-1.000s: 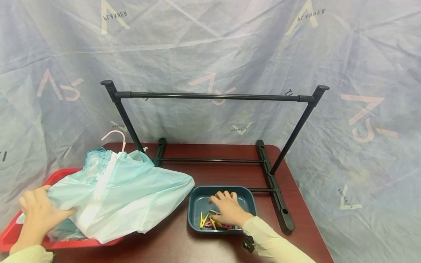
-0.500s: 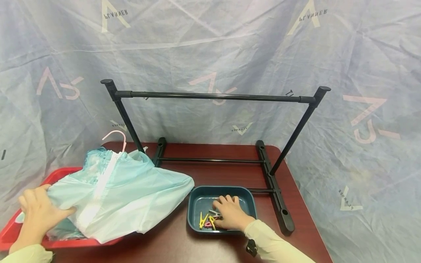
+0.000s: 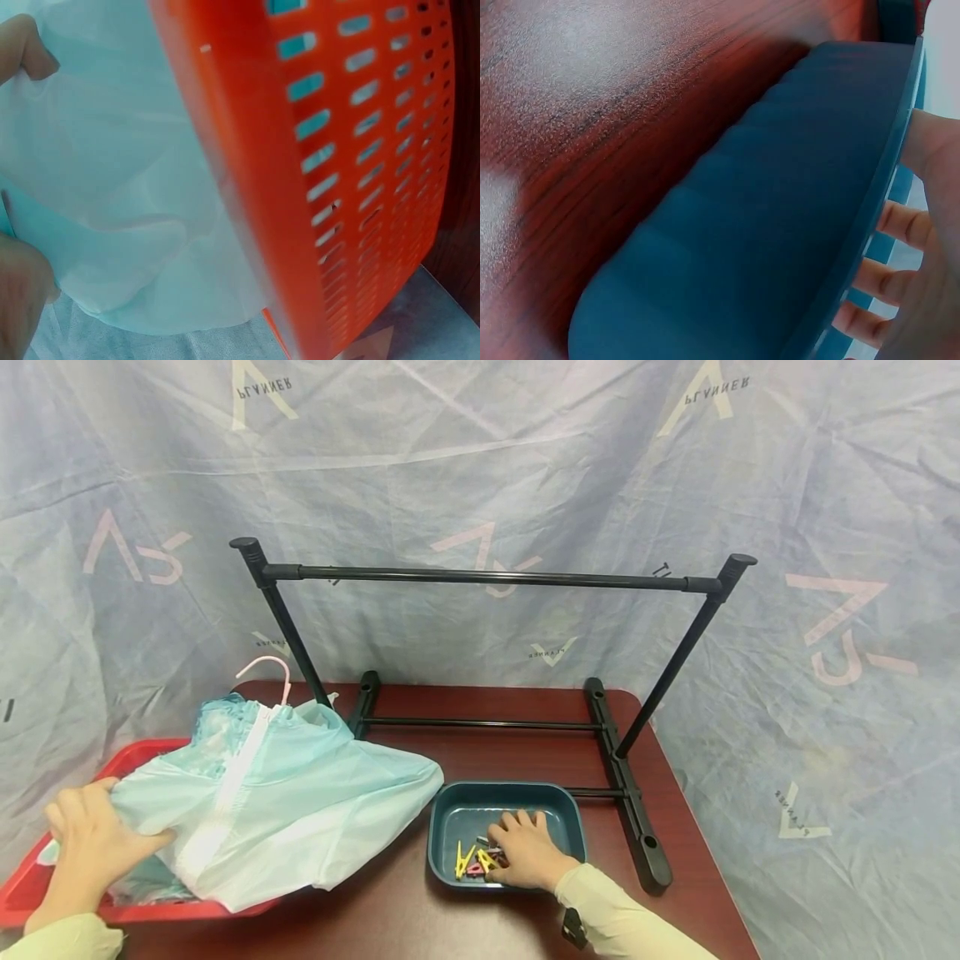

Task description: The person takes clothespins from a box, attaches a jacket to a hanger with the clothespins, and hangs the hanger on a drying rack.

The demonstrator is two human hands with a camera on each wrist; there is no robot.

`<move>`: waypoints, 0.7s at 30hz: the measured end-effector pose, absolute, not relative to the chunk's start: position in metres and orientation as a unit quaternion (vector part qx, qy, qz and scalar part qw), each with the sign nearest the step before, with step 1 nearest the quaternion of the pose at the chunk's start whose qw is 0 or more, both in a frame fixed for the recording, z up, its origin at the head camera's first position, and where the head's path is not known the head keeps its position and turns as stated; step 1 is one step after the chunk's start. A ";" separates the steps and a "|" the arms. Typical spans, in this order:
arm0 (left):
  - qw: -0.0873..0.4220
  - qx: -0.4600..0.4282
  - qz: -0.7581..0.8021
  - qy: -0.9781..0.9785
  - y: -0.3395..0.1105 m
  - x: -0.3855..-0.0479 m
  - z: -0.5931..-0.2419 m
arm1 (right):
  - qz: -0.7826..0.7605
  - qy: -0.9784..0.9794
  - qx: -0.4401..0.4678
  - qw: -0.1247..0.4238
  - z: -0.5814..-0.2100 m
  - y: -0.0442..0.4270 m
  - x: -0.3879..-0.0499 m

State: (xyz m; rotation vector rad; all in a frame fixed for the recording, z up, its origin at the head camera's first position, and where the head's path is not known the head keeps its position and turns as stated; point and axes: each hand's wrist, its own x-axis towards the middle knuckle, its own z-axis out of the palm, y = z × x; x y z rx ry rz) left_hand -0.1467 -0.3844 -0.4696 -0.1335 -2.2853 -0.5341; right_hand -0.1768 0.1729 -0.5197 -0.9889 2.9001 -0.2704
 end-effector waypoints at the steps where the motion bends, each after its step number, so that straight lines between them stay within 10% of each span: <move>1: 0.384 -0.051 -0.210 -0.898 -0.384 -0.147 -0.470 | -0.087 0.943 -0.320 0.033 -0.520 0.173 -0.177; 21: 0.395 -0.062 -0.204 -0.894 -0.386 -0.148 -0.473 | -0.067 0.950 -0.301 0.038 -0.533 0.171 -0.181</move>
